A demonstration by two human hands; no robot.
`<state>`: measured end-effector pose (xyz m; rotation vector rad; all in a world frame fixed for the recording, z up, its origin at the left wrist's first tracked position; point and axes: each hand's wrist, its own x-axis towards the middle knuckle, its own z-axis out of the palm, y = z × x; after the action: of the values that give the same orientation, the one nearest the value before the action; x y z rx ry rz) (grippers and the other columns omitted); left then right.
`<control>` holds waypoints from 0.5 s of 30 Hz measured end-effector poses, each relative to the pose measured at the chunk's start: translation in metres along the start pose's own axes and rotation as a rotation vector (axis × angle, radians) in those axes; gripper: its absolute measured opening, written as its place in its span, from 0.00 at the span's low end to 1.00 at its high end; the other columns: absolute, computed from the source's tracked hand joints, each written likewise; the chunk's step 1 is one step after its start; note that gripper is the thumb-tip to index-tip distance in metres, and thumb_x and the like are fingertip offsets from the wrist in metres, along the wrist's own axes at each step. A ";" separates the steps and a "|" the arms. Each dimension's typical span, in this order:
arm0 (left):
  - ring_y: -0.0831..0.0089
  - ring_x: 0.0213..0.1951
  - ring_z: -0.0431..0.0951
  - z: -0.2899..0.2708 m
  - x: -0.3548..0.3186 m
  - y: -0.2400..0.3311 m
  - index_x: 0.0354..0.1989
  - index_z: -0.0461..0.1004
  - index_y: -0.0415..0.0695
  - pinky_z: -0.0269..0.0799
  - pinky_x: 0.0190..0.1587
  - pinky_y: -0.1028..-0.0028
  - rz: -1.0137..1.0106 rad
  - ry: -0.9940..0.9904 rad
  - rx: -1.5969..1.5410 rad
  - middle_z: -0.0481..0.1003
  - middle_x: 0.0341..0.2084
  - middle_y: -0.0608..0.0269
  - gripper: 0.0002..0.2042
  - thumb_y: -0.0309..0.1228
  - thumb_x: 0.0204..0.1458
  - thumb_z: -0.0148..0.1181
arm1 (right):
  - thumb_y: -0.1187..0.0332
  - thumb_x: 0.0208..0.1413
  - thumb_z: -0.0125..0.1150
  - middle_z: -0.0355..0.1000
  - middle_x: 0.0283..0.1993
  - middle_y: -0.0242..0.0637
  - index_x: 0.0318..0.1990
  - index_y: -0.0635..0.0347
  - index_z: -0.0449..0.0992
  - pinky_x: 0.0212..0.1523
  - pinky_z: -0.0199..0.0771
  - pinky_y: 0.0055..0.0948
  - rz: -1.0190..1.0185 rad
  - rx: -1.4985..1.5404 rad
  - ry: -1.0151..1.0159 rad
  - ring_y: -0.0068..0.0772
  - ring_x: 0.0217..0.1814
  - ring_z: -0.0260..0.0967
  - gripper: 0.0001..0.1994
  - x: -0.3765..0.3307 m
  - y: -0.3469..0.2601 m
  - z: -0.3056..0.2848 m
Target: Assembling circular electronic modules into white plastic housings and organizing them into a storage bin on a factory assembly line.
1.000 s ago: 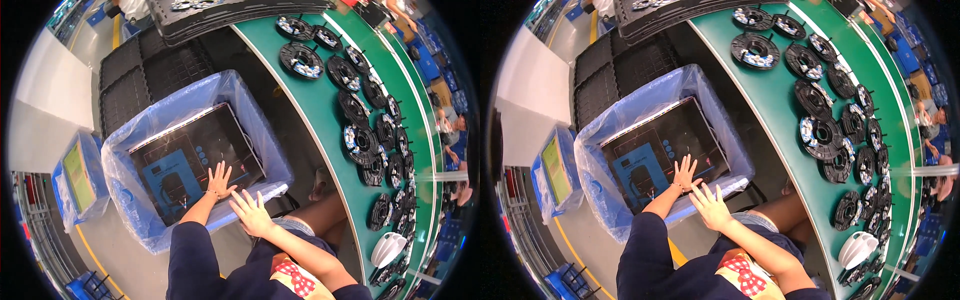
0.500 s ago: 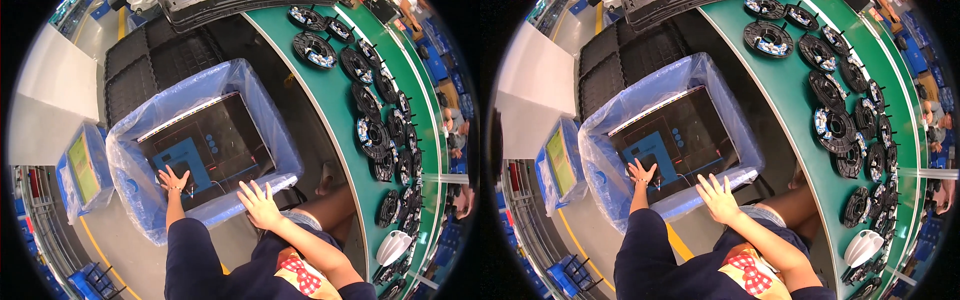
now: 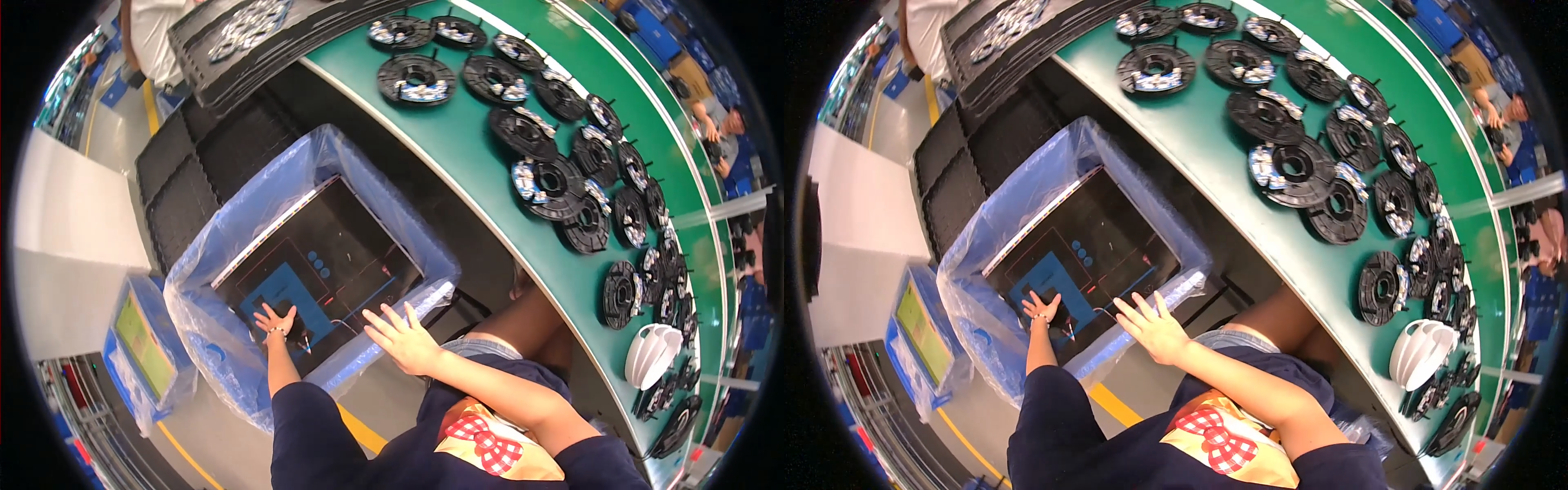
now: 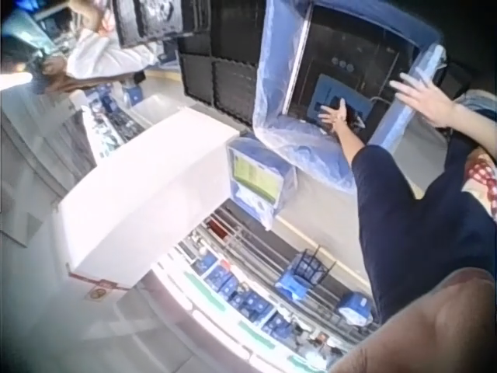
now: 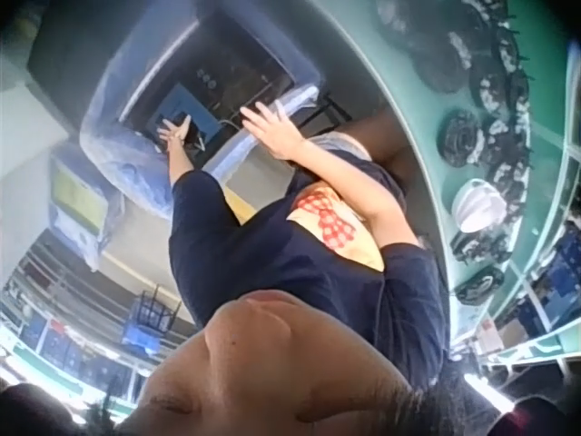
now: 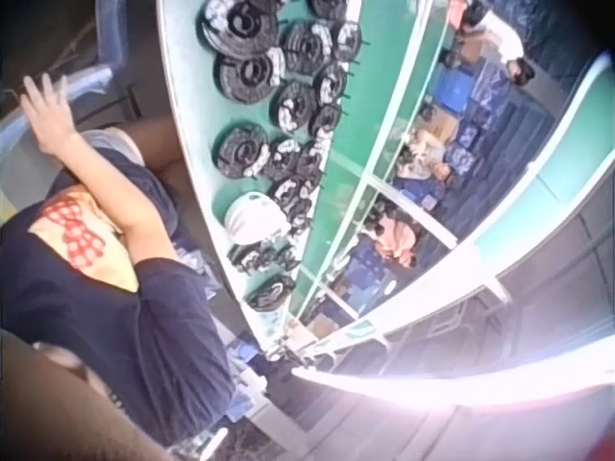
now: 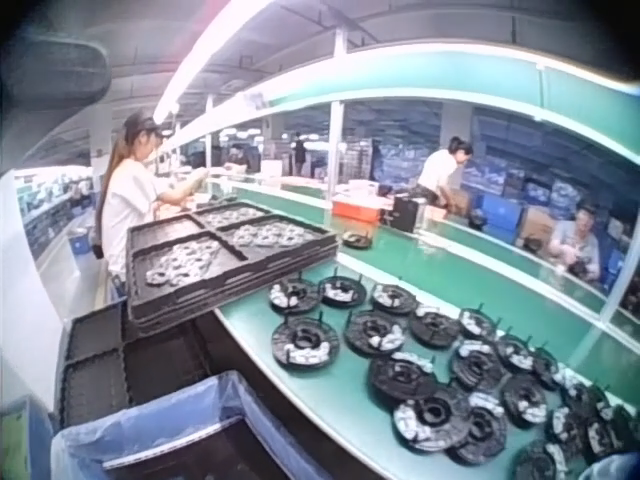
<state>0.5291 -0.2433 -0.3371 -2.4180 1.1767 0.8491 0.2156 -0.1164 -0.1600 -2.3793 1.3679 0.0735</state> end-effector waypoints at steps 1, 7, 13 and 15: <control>0.58 0.63 0.28 -0.001 0.004 -0.008 0.61 0.33 0.56 0.38 0.51 0.35 -0.025 0.054 -0.027 0.24 0.61 0.57 0.47 0.60 0.37 0.51 | 0.65 0.36 0.59 0.34 0.65 0.42 0.59 0.56 0.52 0.59 0.34 0.55 -0.023 0.020 -0.015 0.46 0.66 0.34 0.37 0.001 -0.004 -0.001; 0.56 0.62 0.30 0.030 -0.063 0.048 0.61 0.37 0.53 0.42 0.49 0.35 0.405 0.167 0.176 0.28 0.61 0.56 0.46 0.49 0.36 0.59 | 0.65 0.36 0.59 0.36 0.64 0.43 0.57 0.58 0.54 0.59 0.35 0.55 0.037 0.032 0.038 0.47 0.65 0.37 0.35 -0.005 0.001 -0.002; 0.52 0.62 0.25 0.052 -0.105 0.073 0.61 0.33 0.58 0.40 0.50 0.35 0.817 -0.047 0.500 0.21 0.60 0.57 0.53 0.51 0.28 0.65 | 0.65 0.35 0.60 0.40 0.63 0.42 0.56 0.58 0.55 0.58 0.37 0.56 0.011 0.033 0.065 0.48 0.64 0.37 0.35 -0.001 0.000 0.002; 0.52 0.61 0.24 0.059 -0.105 0.074 0.61 0.33 0.60 0.42 0.50 0.35 0.785 -0.025 0.572 0.21 0.60 0.58 0.51 0.52 0.30 0.63 | 0.65 0.35 0.60 0.41 0.63 0.42 0.56 0.57 0.56 0.58 0.37 0.55 0.007 0.012 0.071 0.47 0.64 0.38 0.35 0.000 -0.003 0.004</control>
<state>0.3980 -0.1948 -0.3180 -1.4724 2.0597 0.5947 0.2182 -0.1137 -0.1624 -2.3885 1.4048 -0.0171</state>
